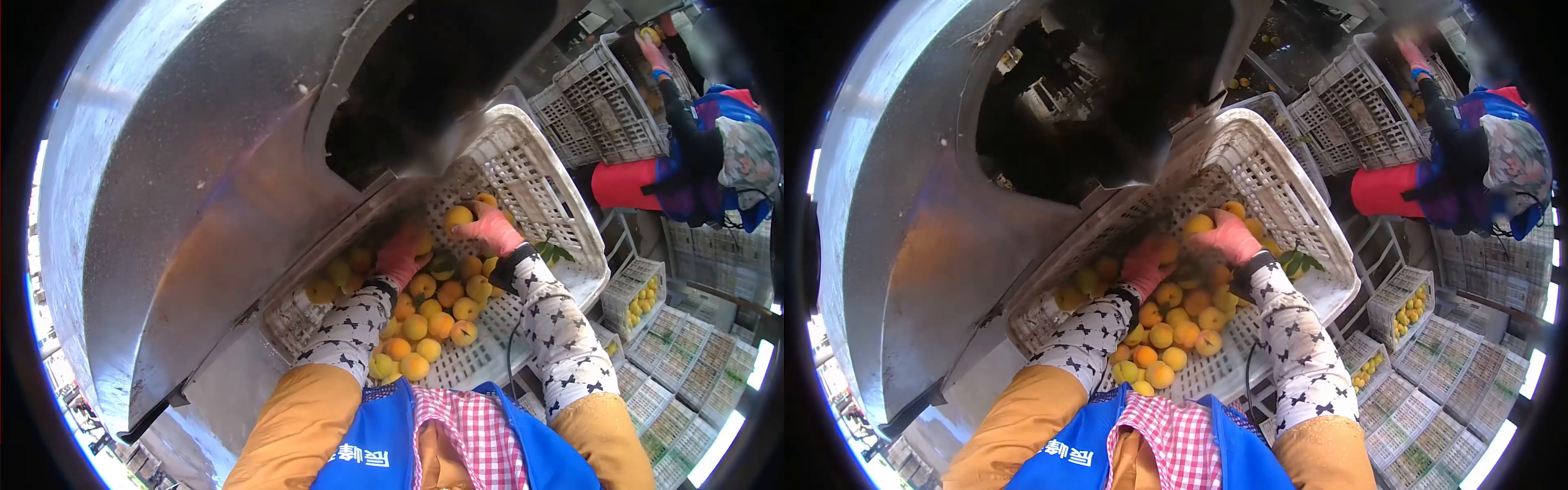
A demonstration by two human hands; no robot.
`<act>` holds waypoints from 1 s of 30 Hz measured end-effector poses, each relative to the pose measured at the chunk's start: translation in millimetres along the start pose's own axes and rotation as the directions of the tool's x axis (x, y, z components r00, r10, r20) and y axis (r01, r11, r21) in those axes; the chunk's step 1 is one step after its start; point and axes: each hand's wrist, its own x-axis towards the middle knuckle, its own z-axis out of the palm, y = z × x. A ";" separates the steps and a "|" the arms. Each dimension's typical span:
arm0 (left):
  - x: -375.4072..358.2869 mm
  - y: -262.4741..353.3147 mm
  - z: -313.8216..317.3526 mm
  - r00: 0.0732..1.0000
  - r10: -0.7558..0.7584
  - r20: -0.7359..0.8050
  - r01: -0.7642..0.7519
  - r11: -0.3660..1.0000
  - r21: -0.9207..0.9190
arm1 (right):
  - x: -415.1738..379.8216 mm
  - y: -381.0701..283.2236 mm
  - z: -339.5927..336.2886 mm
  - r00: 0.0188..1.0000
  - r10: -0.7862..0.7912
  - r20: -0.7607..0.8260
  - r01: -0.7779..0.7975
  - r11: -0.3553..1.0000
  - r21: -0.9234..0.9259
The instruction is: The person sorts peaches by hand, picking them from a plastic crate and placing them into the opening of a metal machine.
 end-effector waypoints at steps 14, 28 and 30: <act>-46.2 106.9 -180.9 0.929 -0.248 0.274 0.263 -0.077 -0.962 | -80.5 -177.1 73.6 0.234 -0.961 -0.149 0.463 0.245 -0.852; -50.1 141.7 -250.0 0.982 -0.187 -0.022 -0.048 -0.132 -0.990 | -129.3 -162.0 75.8 0.660 -0.715 -0.230 0.656 0.698 -0.288; -38.5 151.6 -257.8 0.953 -0.205 -0.224 -0.220 0.042 -0.975 | -134.8 -144.6 78.4 0.693 -0.701 -0.166 0.670 0.712 -0.209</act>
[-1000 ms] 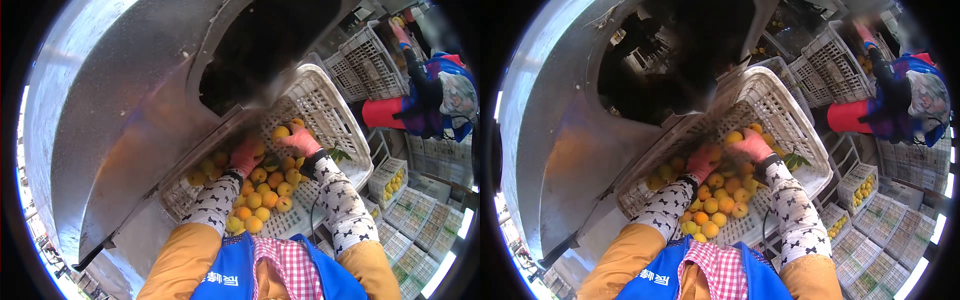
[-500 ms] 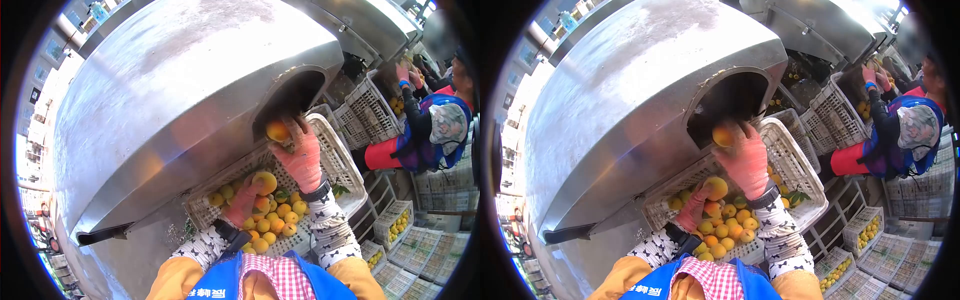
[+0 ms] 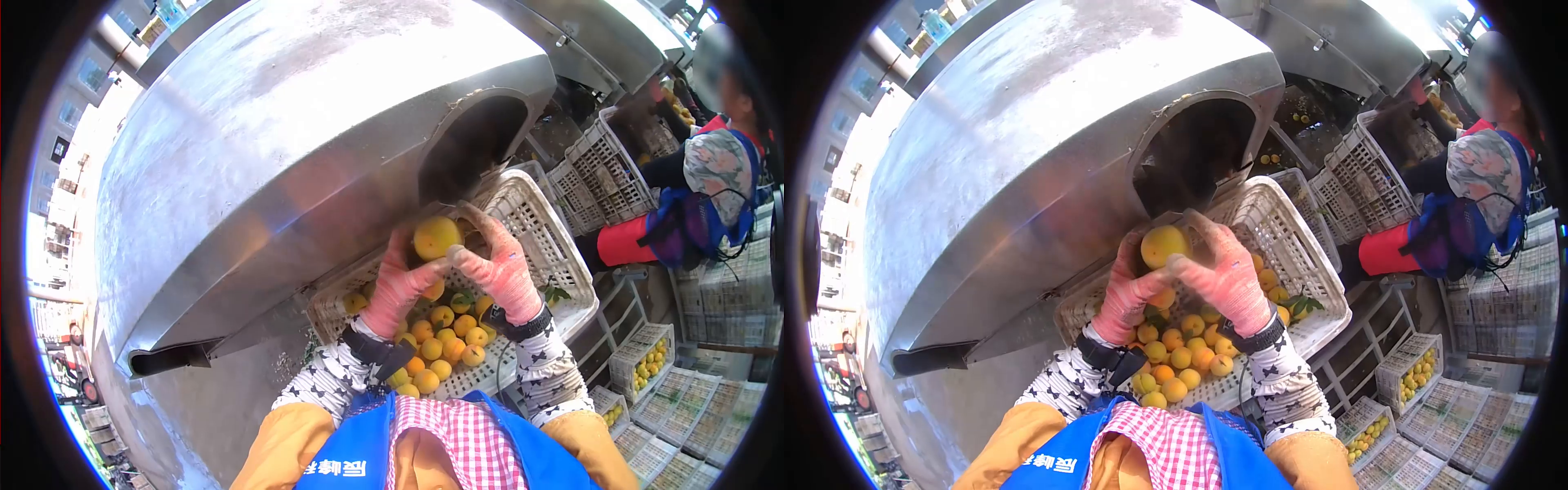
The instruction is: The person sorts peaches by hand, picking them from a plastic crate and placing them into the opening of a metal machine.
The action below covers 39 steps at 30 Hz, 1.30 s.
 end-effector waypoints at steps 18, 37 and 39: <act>45.1 -11.2 8.2 0.949 -0.244 0.200 0.264 0.961 -0.079 | 23.0 -19.0 -22.6 0.942 -0.324 -0.083 0.302 0.930 -0.208; 18.6 -47.5 -28.1 0.940 -0.338 -0.046 0.252 0.777 -0.577 | 32.9 -24.7 -5.3 0.983 -0.159 -0.096 0.133 0.964 -0.230; 19.7 -44.9 -14.8 0.956 0.271 0.113 -0.293 0.860 0.418 | 2.3 -11.0 -8.4 0.980 -0.100 0.171 0.153 0.930 -0.334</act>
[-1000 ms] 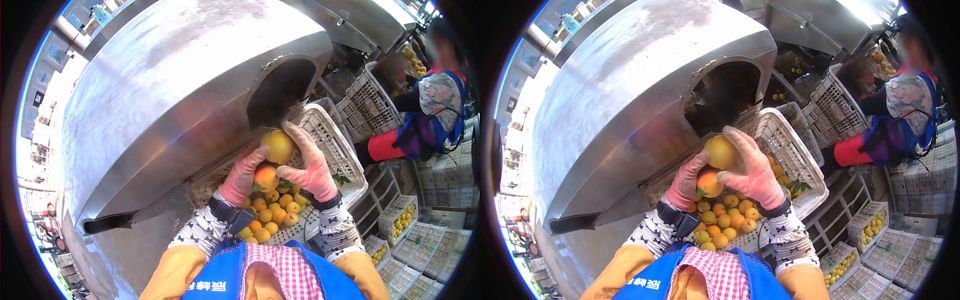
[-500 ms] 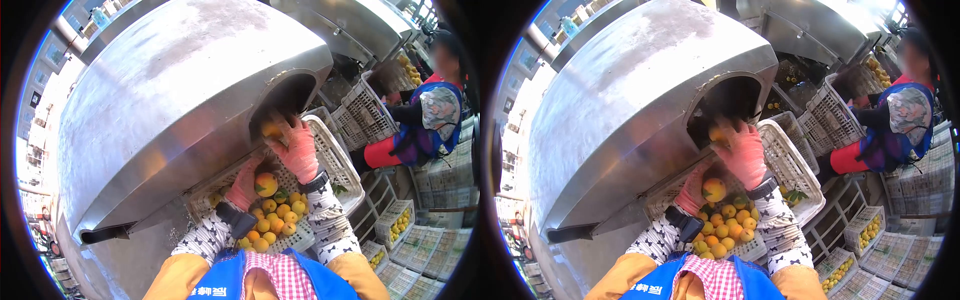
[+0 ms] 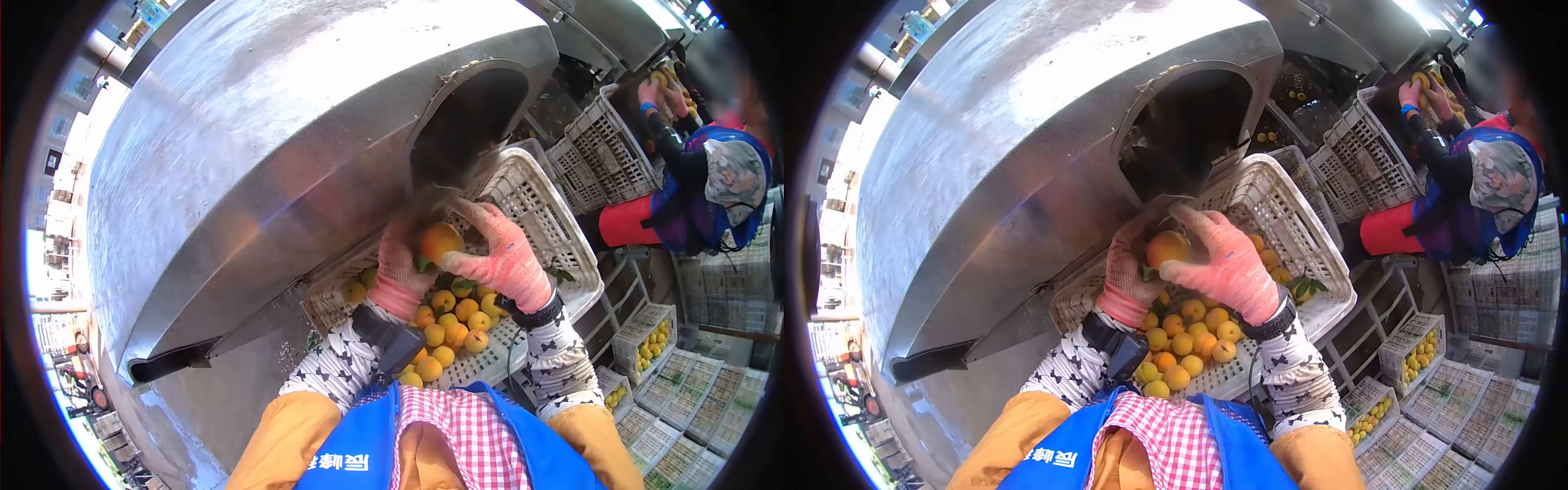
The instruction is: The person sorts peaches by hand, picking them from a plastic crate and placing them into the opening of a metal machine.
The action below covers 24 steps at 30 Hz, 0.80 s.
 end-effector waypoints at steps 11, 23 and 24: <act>24.0 55.8 14.9 0.801 -0.448 0.397 0.597 0.541 -0.592 | -11.9 9.0 -20.0 0.997 -0.071 0.009 0.068 0.982 0.174; -51.7 -138.0 -14.3 0.741 -0.669 0.064 0.603 0.704 0.376 | 133.1 59.3 31.8 0.697 -0.572 -0.433 0.089 0.668 -0.739; -65.9 -136.8 -12.0 0.705 -0.705 0.070 0.640 0.676 0.365 | 117.1 30.4 1.0 0.878 -0.226 -0.422 0.125 0.959 -0.254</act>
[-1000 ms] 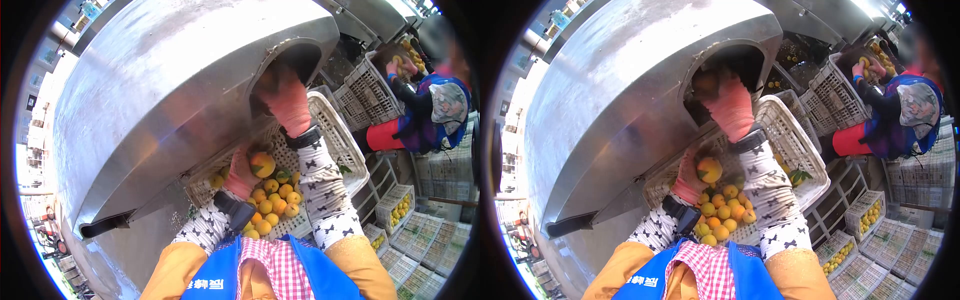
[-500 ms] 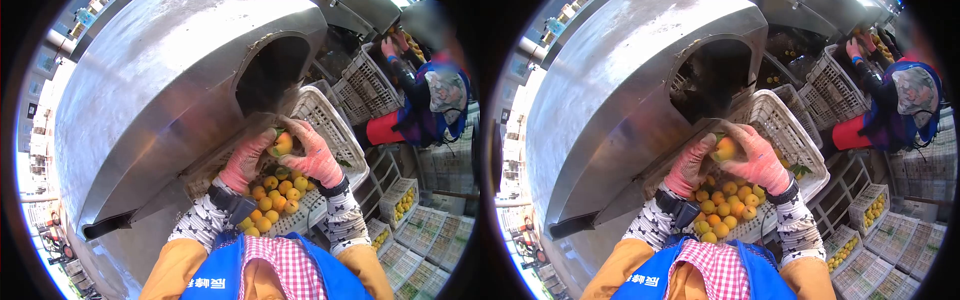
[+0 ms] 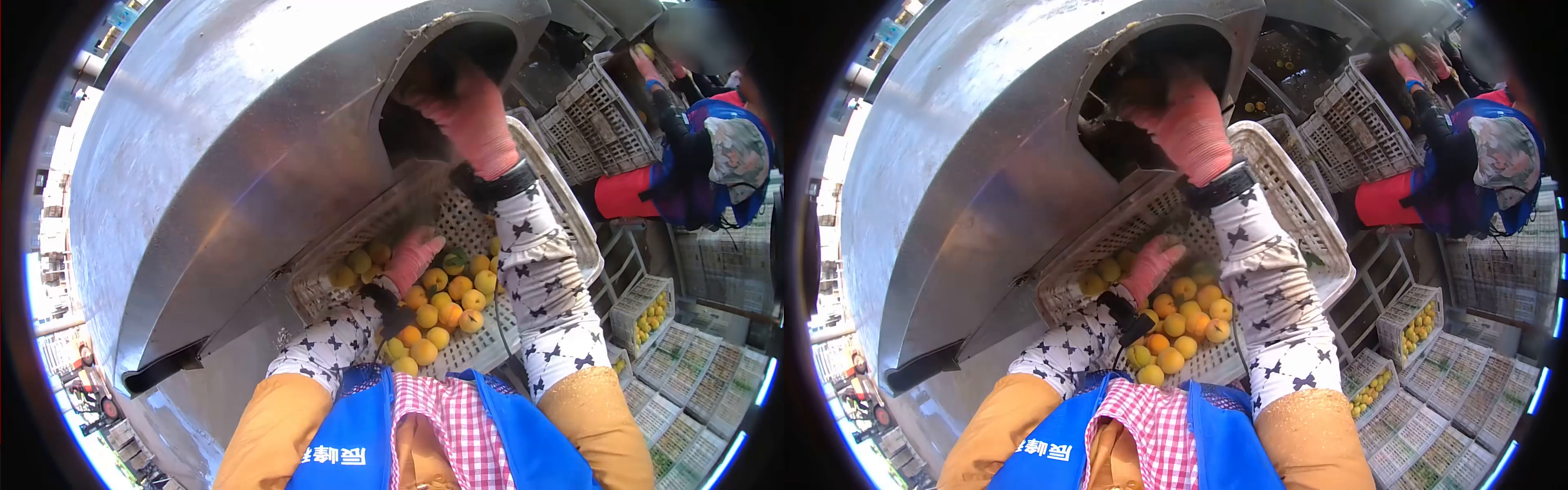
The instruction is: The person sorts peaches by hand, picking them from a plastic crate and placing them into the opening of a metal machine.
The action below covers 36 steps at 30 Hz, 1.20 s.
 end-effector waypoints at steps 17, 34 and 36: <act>22.2 -97.5 91.2 0.959 0.199 0.202 -0.282 0.728 0.625 | -171.3 173.8 3.1 0.552 0.684 0.477 -0.628 0.718 -0.302; 18.9 -78.5 32.2 0.974 -0.084 0.211 0.116 0.983 -0.141 | -32.6 8.8 61.6 0.990 -0.142 -0.014 0.116 0.853 -0.508; -20.2 -9.6 2.0 0.892 -0.287 0.348 0.430 0.775 -0.463 | -18.2 0.2 25.0 0.998 0.036 -0.050 -0.040 0.996 -0.078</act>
